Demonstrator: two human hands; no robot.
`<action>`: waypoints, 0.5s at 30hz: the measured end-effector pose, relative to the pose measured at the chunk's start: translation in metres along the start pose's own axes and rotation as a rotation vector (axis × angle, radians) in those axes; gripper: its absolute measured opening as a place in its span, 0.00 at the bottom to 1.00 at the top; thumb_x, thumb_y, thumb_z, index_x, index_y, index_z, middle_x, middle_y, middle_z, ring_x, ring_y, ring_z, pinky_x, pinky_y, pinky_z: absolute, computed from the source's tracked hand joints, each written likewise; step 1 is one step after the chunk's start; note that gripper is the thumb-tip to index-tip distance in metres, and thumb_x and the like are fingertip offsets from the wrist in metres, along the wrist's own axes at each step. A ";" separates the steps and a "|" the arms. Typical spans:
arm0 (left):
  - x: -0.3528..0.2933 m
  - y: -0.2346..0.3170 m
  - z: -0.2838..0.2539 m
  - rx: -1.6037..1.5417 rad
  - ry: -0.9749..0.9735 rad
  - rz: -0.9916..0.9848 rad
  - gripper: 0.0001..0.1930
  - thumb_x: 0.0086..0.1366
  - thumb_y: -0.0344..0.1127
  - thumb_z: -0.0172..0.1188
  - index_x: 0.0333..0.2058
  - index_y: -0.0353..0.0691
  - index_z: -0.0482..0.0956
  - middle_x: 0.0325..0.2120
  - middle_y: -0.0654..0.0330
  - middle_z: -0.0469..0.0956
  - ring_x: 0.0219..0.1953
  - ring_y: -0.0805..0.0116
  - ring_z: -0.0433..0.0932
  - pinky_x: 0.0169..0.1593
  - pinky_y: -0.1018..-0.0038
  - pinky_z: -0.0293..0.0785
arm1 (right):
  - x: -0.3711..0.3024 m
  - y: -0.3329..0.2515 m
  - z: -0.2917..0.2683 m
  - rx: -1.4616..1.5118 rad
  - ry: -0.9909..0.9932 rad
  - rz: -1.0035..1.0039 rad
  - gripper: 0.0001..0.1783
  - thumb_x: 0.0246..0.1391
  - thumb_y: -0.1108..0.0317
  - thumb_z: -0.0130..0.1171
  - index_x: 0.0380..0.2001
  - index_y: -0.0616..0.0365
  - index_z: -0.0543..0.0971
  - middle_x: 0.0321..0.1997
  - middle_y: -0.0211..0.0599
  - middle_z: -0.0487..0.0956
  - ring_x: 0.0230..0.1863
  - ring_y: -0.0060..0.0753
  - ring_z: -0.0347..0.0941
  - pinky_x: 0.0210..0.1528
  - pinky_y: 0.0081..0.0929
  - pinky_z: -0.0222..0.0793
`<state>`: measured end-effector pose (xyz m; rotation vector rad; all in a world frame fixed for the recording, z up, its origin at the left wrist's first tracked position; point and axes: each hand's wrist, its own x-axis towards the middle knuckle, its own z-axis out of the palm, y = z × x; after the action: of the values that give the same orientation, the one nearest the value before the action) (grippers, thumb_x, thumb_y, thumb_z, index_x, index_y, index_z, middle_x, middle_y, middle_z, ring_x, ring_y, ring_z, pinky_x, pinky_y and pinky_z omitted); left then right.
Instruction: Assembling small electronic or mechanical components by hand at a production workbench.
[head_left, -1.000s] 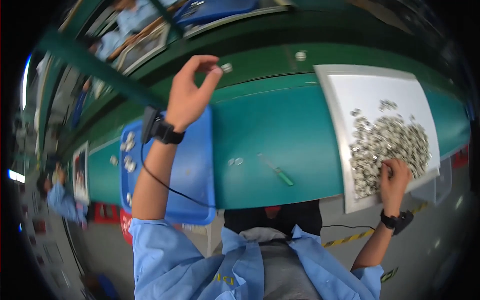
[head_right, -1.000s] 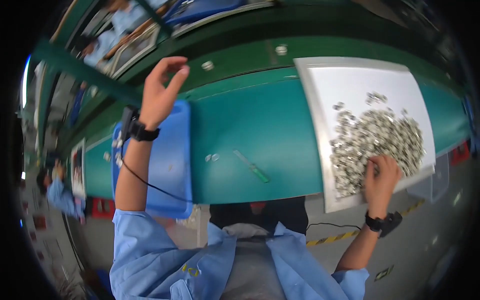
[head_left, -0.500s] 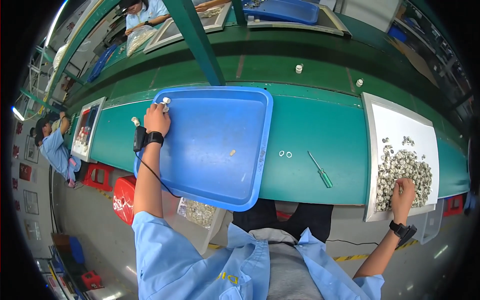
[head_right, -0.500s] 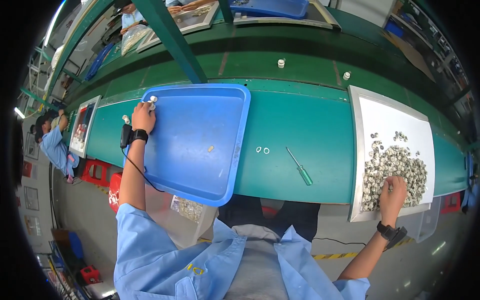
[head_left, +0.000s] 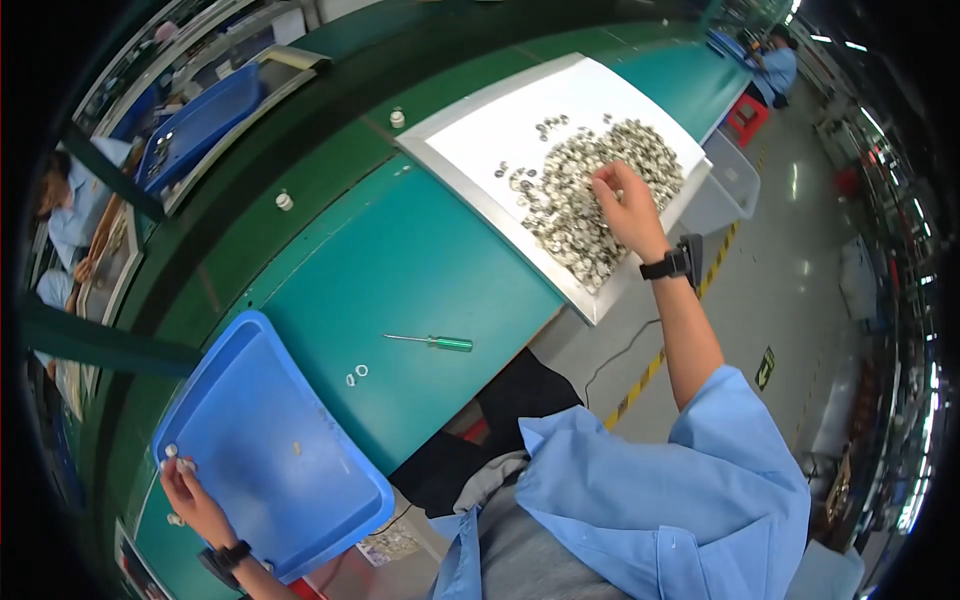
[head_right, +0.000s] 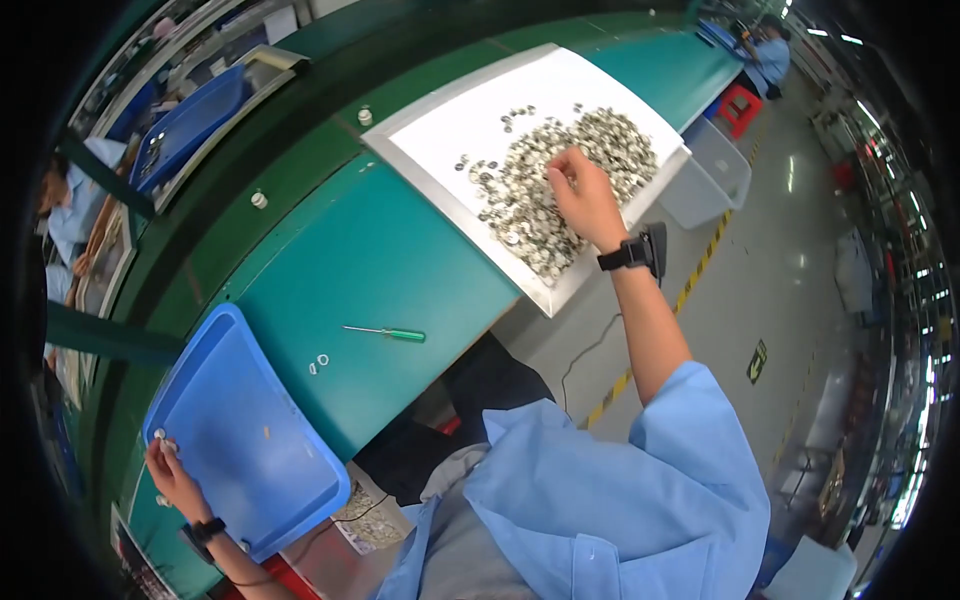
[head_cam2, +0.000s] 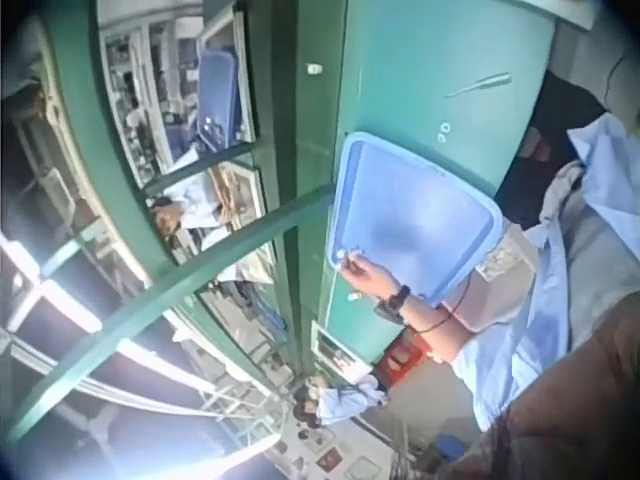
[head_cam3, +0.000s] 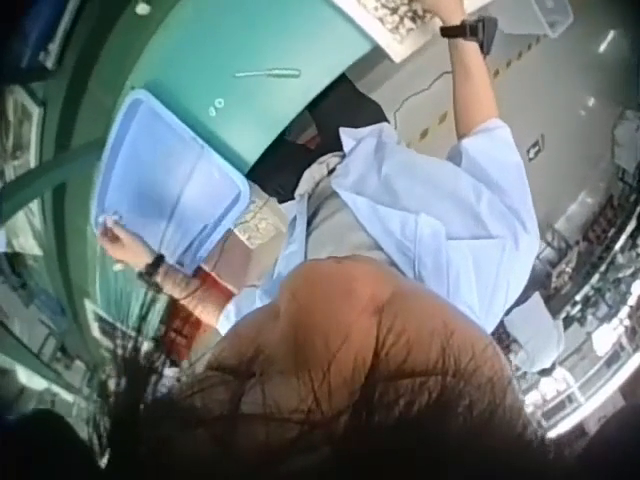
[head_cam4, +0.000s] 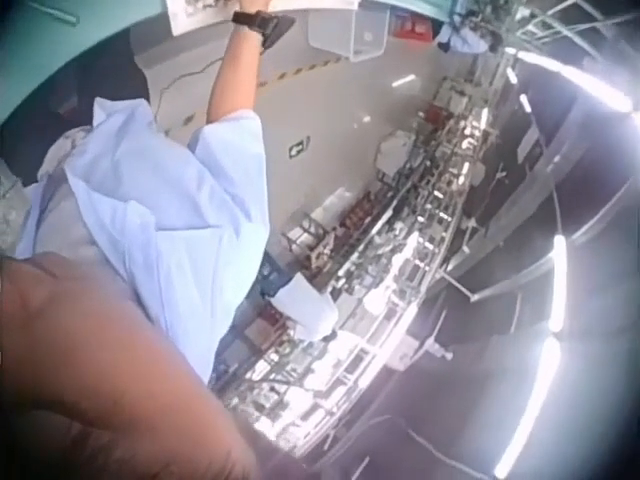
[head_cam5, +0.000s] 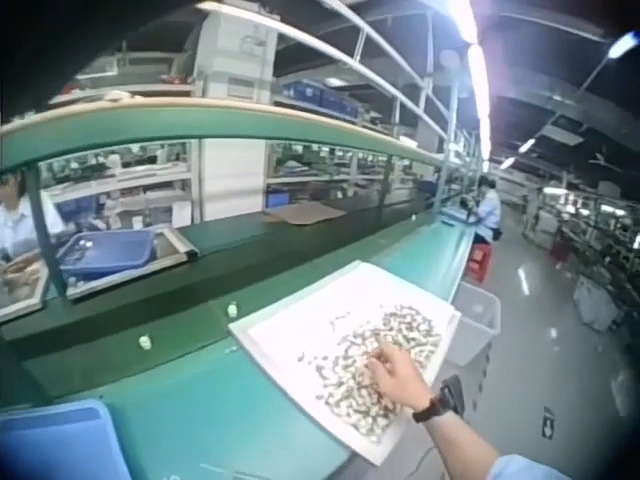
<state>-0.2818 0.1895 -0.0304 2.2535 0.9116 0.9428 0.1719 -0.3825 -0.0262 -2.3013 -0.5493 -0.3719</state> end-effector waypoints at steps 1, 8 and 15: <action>-0.012 0.030 0.014 -0.176 -0.018 -0.055 0.11 0.74 0.35 0.49 0.47 0.33 0.74 0.38 0.58 0.77 0.38 0.71 0.74 0.40 0.74 0.70 | 0.001 0.008 -0.003 0.045 -0.027 0.032 0.07 0.61 0.69 0.57 0.37 0.62 0.75 0.36 0.38 0.80 0.38 0.33 0.76 0.40 0.32 0.69; -0.102 0.181 0.088 -0.916 -0.311 -0.364 0.10 0.69 0.37 0.48 0.40 0.36 0.71 0.28 0.58 0.72 0.28 0.70 0.70 0.33 0.74 0.67 | -0.004 -0.002 -0.010 0.637 -0.100 0.202 0.09 0.63 0.71 0.55 0.44 0.64 0.78 0.40 0.36 0.81 0.38 0.25 0.76 0.45 0.28 0.72; -0.142 0.290 0.168 -1.422 -0.910 -0.528 0.10 0.64 0.40 0.47 0.30 0.40 0.65 0.21 0.59 0.66 0.21 0.70 0.62 0.25 0.74 0.59 | -0.050 -0.081 -0.003 1.194 -0.297 0.156 0.10 0.63 0.76 0.52 0.45 0.64 0.78 0.43 0.46 0.81 0.42 0.35 0.77 0.49 0.36 0.74</action>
<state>-0.1202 -0.1346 0.0042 0.8796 0.1738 0.0786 0.0890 -0.3461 0.0028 -1.2101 -0.5196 0.3309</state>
